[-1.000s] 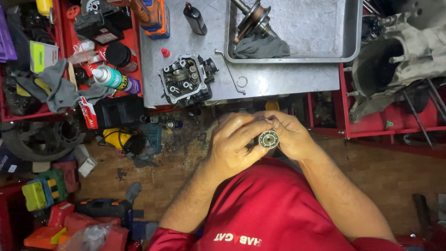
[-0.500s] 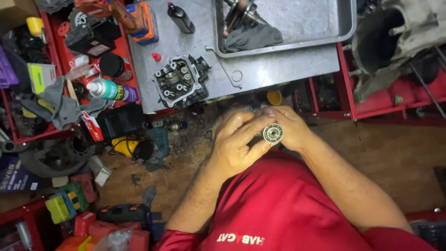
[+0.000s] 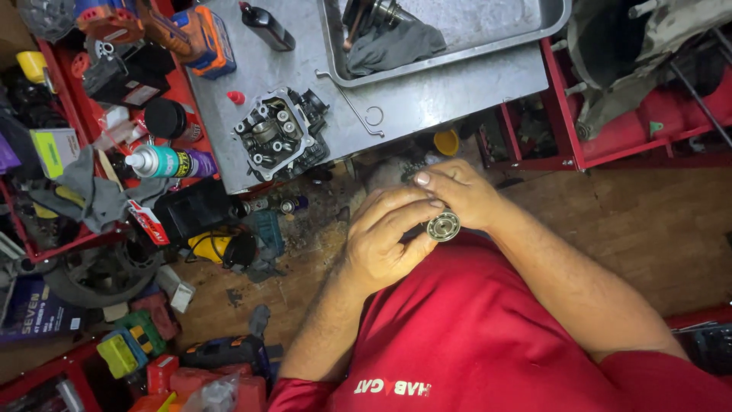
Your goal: Clean and inspect a motorcycle camshaft using a spray cleaner and a screwdriver
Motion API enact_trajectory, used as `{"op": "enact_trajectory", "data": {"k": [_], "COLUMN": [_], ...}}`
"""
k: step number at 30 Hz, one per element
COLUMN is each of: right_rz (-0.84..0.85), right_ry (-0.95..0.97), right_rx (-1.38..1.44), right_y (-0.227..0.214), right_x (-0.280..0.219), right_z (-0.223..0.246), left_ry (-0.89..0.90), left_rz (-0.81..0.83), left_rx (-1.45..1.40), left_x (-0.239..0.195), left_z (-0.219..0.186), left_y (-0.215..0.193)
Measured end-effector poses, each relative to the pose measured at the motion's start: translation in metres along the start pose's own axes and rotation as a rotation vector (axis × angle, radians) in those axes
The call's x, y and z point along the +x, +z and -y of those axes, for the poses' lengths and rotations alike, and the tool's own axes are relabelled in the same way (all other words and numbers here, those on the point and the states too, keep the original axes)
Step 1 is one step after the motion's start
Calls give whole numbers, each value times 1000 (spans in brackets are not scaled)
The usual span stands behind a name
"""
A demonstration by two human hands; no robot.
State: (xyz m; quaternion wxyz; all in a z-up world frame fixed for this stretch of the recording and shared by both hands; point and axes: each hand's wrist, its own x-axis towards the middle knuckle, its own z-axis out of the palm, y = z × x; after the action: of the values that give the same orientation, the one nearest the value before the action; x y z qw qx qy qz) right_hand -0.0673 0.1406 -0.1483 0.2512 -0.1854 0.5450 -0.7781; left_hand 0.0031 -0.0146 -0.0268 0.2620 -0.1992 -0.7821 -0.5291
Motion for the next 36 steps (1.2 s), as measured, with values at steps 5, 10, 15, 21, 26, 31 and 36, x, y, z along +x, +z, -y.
{"op": "enact_trajectory", "data": {"k": [5,10,15,21,26,31,36], "right_rz": [10,-6,-8,-13,-20,-29,-19], "right_ry": [7,52,76,120,136,159,163], "right_rx": [41,5,0,-35,-48,-60,-83], "right_y": [1,0,-2,4,3,3,3], "right_x": [2,1,3,5,6,8,12], "right_z": [1,1,2,9,11,10,10], "left_ry": [17,-1,-1,-24,-30,-41,-50], "left_rz": [-23,-12,-26,-44,-50,-60,-70], "left_rx": [3,32,9,-15,-9,-13,-26], "left_x": [3,3,3,0,0,-2,-2], "left_z": [1,3,7,10,12,14,15], "left_y": [0,-1,-1,-2,-1,-2,-2]}}
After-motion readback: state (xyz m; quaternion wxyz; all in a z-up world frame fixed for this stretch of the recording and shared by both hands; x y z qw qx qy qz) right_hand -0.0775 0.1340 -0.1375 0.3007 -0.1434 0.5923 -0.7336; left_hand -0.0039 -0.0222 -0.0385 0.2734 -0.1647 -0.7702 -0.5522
